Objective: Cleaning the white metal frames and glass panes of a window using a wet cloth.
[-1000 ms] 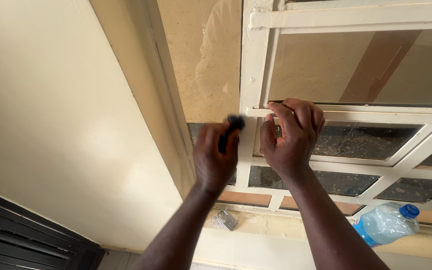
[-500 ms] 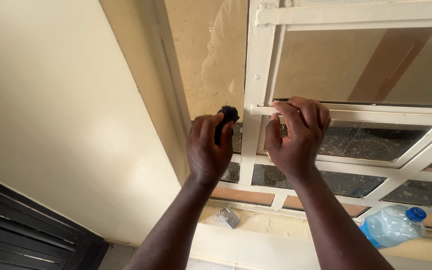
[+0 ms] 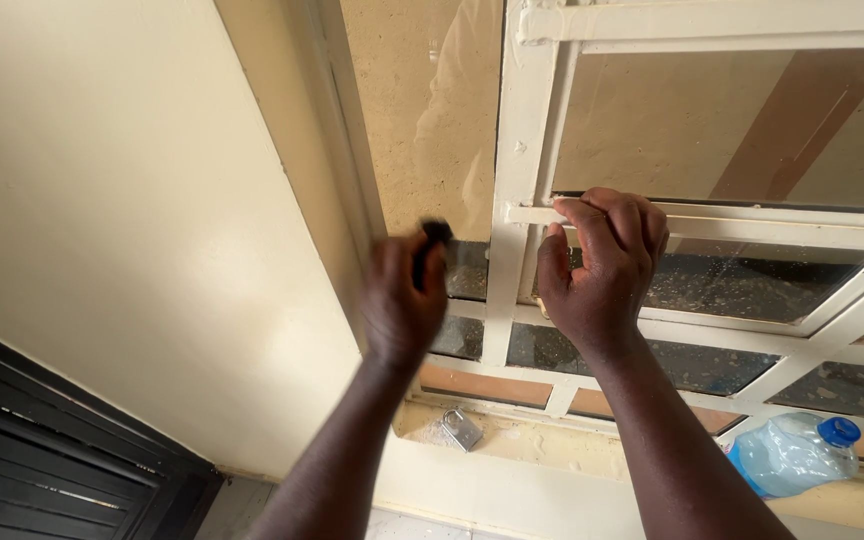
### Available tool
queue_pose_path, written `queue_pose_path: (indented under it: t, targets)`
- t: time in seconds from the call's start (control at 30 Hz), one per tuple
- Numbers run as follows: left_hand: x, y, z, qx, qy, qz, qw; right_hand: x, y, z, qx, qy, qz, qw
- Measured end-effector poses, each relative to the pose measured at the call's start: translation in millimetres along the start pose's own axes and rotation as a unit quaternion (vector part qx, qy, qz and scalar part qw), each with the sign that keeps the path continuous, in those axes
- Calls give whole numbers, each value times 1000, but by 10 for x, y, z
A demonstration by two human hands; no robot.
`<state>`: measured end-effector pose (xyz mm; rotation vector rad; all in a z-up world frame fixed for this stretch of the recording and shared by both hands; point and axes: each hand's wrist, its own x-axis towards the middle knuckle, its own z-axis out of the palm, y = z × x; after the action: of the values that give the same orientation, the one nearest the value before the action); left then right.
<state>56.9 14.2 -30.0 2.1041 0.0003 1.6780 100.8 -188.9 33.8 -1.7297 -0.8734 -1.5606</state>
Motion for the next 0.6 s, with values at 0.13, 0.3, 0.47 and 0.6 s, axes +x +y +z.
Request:
queue_pose_path:
  t: [0.13,0.3,0.47,0.6]
  targets:
    - [175,93,-158,26,13,-4,1000,5,-7,1,-1,1,-7,1000]
    - [-543,-115,20,5,-36,-45,998,-7,0,13,-13,0,-1,1000]
    - [-523,-113,-39,44,-37,-73,996,-4,5,38,-21,10,-3,1000]
    - [141,0,-117,62,36,-47,996,-16,13,63,-26,12,3,1000]
